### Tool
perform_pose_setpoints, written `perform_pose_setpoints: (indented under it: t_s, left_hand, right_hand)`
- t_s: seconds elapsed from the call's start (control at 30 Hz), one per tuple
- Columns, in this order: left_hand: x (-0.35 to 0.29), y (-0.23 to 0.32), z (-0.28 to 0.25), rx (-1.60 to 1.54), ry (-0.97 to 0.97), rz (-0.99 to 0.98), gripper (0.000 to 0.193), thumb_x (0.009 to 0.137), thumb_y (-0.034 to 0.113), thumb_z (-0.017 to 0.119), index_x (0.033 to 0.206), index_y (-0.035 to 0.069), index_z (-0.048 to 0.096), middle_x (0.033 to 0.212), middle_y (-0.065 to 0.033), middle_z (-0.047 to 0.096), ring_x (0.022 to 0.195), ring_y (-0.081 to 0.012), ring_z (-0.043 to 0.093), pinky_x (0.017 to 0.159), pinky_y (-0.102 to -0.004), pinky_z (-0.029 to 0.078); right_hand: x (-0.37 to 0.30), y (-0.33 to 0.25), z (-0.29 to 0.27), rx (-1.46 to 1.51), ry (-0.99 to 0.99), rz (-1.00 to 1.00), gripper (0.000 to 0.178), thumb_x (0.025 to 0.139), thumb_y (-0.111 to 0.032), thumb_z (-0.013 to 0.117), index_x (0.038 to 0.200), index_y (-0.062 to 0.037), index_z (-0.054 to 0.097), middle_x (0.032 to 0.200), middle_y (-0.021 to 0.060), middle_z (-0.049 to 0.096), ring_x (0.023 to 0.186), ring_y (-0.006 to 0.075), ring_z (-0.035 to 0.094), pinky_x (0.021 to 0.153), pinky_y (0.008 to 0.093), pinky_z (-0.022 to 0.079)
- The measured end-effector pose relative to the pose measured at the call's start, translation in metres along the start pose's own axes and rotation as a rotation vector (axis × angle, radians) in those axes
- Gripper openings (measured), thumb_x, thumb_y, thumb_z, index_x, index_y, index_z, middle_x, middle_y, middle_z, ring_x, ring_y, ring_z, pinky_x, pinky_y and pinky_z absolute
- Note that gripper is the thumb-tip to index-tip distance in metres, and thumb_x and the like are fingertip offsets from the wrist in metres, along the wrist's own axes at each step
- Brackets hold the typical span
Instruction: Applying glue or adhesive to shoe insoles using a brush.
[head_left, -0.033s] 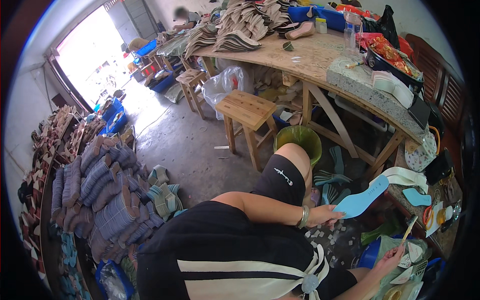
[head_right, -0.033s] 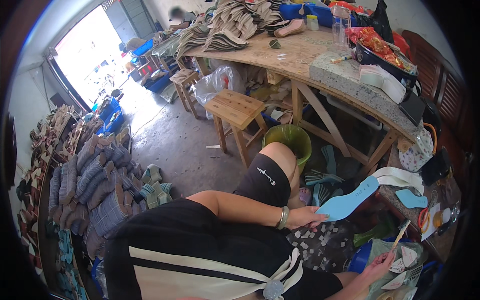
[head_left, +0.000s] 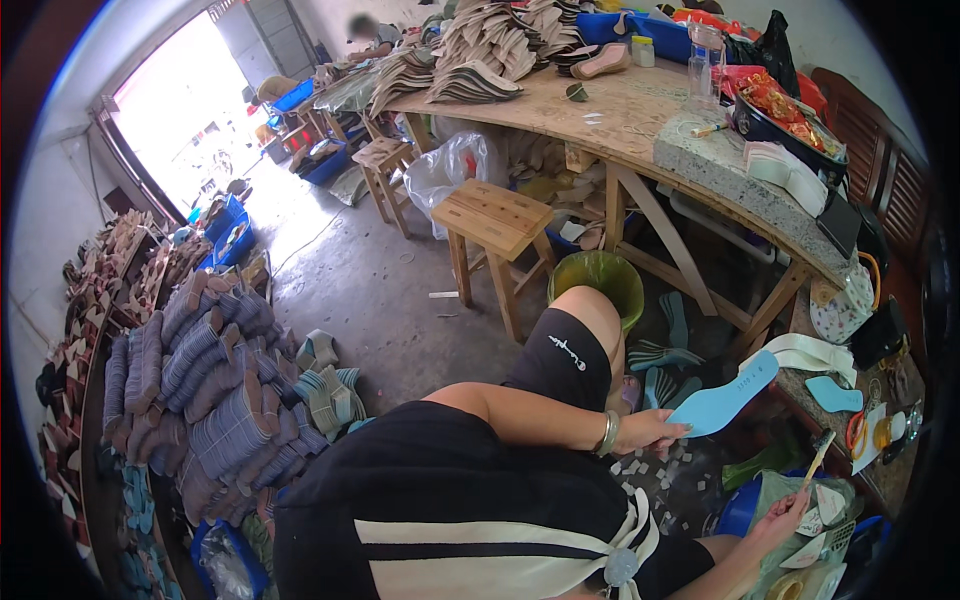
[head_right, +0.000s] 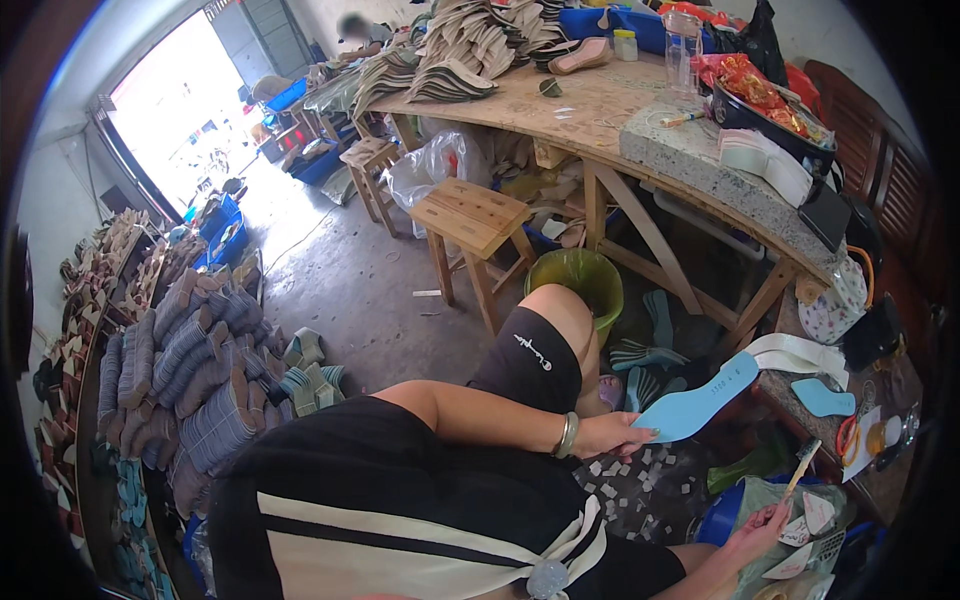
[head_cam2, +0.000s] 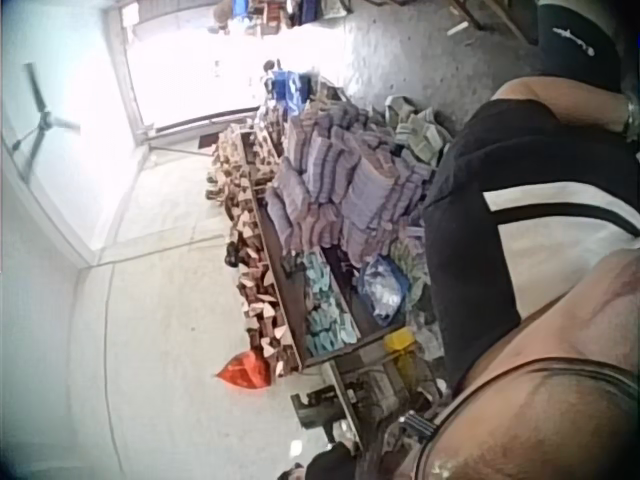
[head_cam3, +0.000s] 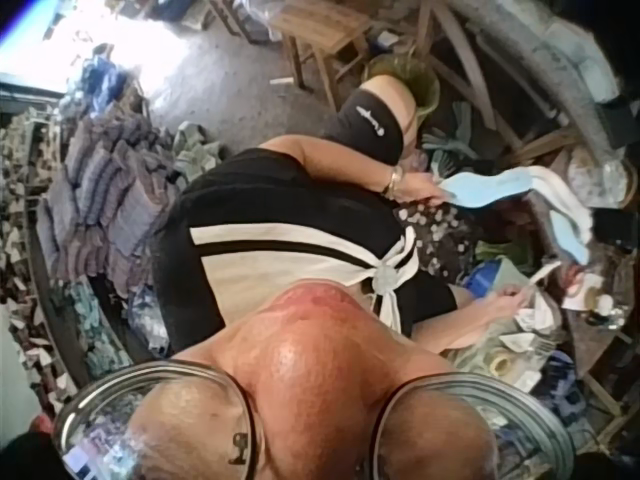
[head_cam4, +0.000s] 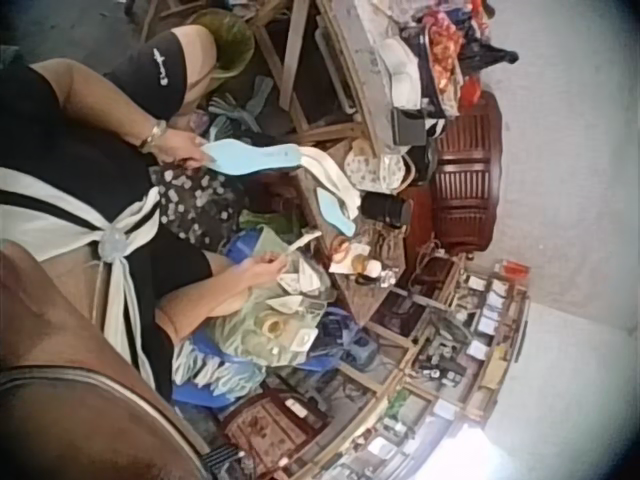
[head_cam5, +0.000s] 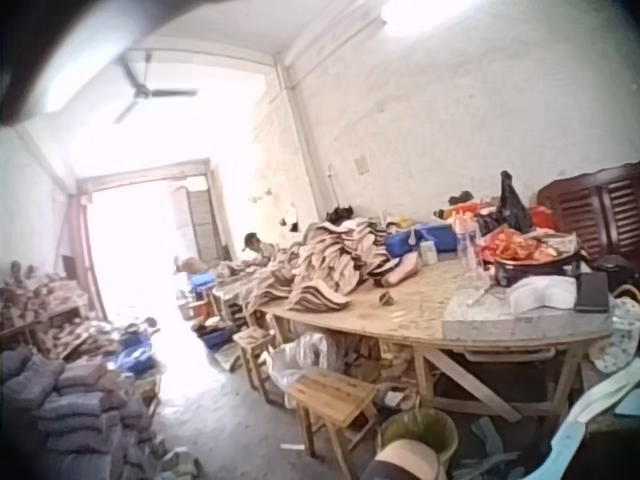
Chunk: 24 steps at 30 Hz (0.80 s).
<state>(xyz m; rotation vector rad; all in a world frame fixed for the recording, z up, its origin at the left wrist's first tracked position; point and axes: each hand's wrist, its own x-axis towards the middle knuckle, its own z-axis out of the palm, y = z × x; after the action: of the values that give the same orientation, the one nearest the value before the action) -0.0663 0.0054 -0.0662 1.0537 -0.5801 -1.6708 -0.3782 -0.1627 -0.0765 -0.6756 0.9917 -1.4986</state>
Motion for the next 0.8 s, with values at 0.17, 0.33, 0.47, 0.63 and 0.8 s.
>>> perform_pose_setpoints:
  t_s: [0.17,0.33,0.47,0.63,0.8]
  left_hand:
    - [-0.001,0.008,0.001,0.036,-0.021,0.008,0.022,0.092,0.034,0.053,0.092,0.013,0.047,0.058,0.0061,0.039,0.051,-0.0053,0.033,0.049,-0.0222,0.031]
    - [-0.001,0.021,0.002,0.104,0.003,-0.007,0.021,0.093,0.032,0.052,0.091,0.012,0.048,0.058,0.0054,0.039,0.049,-0.0054,0.032,0.047,-0.0213,0.029]
    - [0.002,0.018,0.002,0.182,0.055,0.031,0.022,0.093,0.031,0.052,0.091,0.010,0.049,0.058,0.0042,0.042,0.047,-0.0051,0.031,0.044,-0.0208,0.026]
    - [0.005,0.005,-0.013,0.225,0.072,0.066,0.023,0.092,0.031,0.053,0.088,0.008,0.051,0.059,0.0034,0.044,0.046,-0.0048,0.034,0.043,-0.0220,0.025]
    - [0.005,0.001,-0.009,0.272,0.111,0.064,0.025,0.091,0.030,0.054,0.083,0.006,0.053,0.059,0.0025,0.047,0.047,-0.0058,0.036,0.043,-0.0233,0.026]
  right_hand:
    - [0.002,0.002,0.004,0.014,0.012,0.004,0.019,0.091,-0.018,0.056,0.103,-0.0039,0.055,0.067,-0.0047,0.041,0.051,0.0020,0.031,0.043,0.0178,0.023]
    - [0.003,0.002,0.008,0.018,0.013,-0.011,0.021,0.091,-0.018,0.057,0.107,-0.0037,0.056,0.066,-0.0050,0.041,0.051,0.0017,0.032,0.043,0.0178,0.024]
    - [-0.002,0.002,0.013,0.021,0.016,-0.009,0.021,0.091,-0.017,0.056,0.108,-0.0037,0.056,0.066,-0.0051,0.041,0.051,0.0016,0.032,0.043,0.0176,0.025]
    - [-0.003,0.002,0.022,-0.014,0.007,0.003,0.022,0.092,-0.018,0.055,0.109,-0.0034,0.055,0.067,-0.0049,0.042,0.050,0.0018,0.032,0.043,0.0174,0.025]
    - [-0.002,0.004,0.010,-0.024,-0.001,0.003,0.023,0.093,-0.019,0.054,0.110,-0.0028,0.055,0.067,-0.0049,0.042,0.050,0.0019,0.033,0.043,0.0174,0.025]
